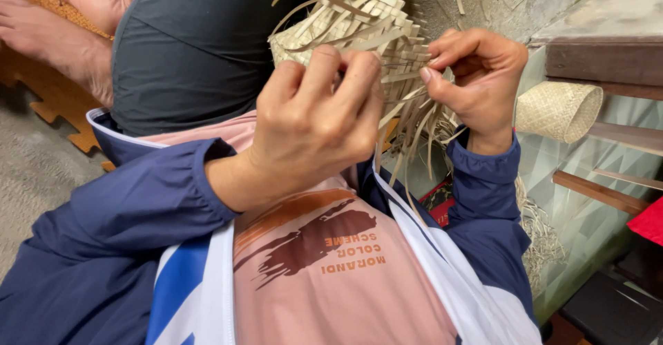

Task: A person is weaving a basket by hand, interlacing and tucking in dried plant strips using a small tool for assistance.

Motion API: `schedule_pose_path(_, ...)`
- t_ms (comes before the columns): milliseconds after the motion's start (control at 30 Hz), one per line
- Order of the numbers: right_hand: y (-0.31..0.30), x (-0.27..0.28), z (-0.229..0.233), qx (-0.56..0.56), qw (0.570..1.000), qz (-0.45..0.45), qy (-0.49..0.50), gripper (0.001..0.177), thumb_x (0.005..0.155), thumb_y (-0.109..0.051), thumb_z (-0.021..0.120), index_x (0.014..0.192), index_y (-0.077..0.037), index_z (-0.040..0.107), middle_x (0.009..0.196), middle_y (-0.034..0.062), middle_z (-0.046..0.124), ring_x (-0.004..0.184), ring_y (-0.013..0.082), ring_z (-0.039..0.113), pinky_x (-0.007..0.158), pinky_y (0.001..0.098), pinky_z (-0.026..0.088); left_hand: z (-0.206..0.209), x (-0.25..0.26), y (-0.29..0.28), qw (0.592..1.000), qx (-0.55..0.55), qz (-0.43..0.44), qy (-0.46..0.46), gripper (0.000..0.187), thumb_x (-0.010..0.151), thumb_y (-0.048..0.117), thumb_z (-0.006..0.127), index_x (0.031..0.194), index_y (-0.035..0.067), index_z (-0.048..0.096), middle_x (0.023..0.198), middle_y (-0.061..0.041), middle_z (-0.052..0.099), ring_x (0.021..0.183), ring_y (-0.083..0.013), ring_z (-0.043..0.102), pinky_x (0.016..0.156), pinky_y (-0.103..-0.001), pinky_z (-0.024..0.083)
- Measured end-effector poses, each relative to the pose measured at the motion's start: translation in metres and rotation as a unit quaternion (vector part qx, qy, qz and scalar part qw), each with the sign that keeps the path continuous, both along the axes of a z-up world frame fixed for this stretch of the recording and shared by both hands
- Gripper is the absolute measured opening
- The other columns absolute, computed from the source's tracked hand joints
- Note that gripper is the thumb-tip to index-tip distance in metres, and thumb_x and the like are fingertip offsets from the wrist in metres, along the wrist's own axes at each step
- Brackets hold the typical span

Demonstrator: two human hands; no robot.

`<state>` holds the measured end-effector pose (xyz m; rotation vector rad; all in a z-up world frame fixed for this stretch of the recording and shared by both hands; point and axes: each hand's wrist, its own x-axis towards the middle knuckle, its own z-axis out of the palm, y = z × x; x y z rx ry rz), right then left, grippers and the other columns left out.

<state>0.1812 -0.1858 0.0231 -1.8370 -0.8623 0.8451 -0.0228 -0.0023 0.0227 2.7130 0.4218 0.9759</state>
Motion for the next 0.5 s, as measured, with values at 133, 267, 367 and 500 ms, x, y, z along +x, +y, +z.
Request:
schedule_pose_path(133,0.001,0.0,-0.003,-0.005,1.0,-0.011,-0.004,0.018,0.083,0.009,0.074,0.091,-0.003,0.064,0.1,0.0115,0.07,0.082,0.0116,0.057,0.071,0.021,0.048,-0.011,-0.002,0.005,1.0,-0.006,-0.018,-0.011,0.016,0.087,0.009,0.076,0.102,0.005,0.076,0.1,-0.004,0.059,0.076,-0.015,0.048,0.064,-0.026,0.038)
schedule_pose_path(267,0.003,-0.002,-0.002,0.006,1.0,-0.002,0.002,0.019,0.083,0.011,0.073,0.091,-0.003,0.064,0.1,0.0119,0.07,0.082,0.0126,0.058,0.071,0.0215,0.049,-0.02,-0.001,0.005,0.994,-0.097,-0.056,-0.014,0.022,0.09,0.015,0.077,0.11,0.006,0.075,0.101,-0.006,0.056,0.082,-0.0189,0.049,0.068,-0.031,0.04)
schedule_pose_path(367,0.006,-0.003,-0.002,0.016,1.0,0.01,0.0,0.02,0.083,0.012,0.073,0.092,-0.003,0.065,0.1,0.0121,0.071,0.083,0.0138,0.06,0.074,0.0224,0.053,-0.021,-0.001,0.005,0.993,-0.112,-0.041,-0.004,0.018,0.09,0.017,0.075,0.107,0.009,0.075,0.101,-0.003,0.058,0.08,-0.0168,0.052,0.068,-0.03,0.042)
schedule_pose_path(500,0.006,-0.008,0.002,0.024,1.0,0.015,-0.008,0.02,0.083,0.013,0.074,0.091,-0.002,0.065,0.1,0.0136,0.072,0.082,0.0147,0.06,0.074,0.0233,0.053,-0.014,-0.002,0.003,0.998,-0.056,-0.006,0.003,0.011,0.089,0.014,0.078,0.099,0.009,0.077,0.094,0.001,0.059,0.073,-0.0114,0.049,0.064,-0.026,0.038)
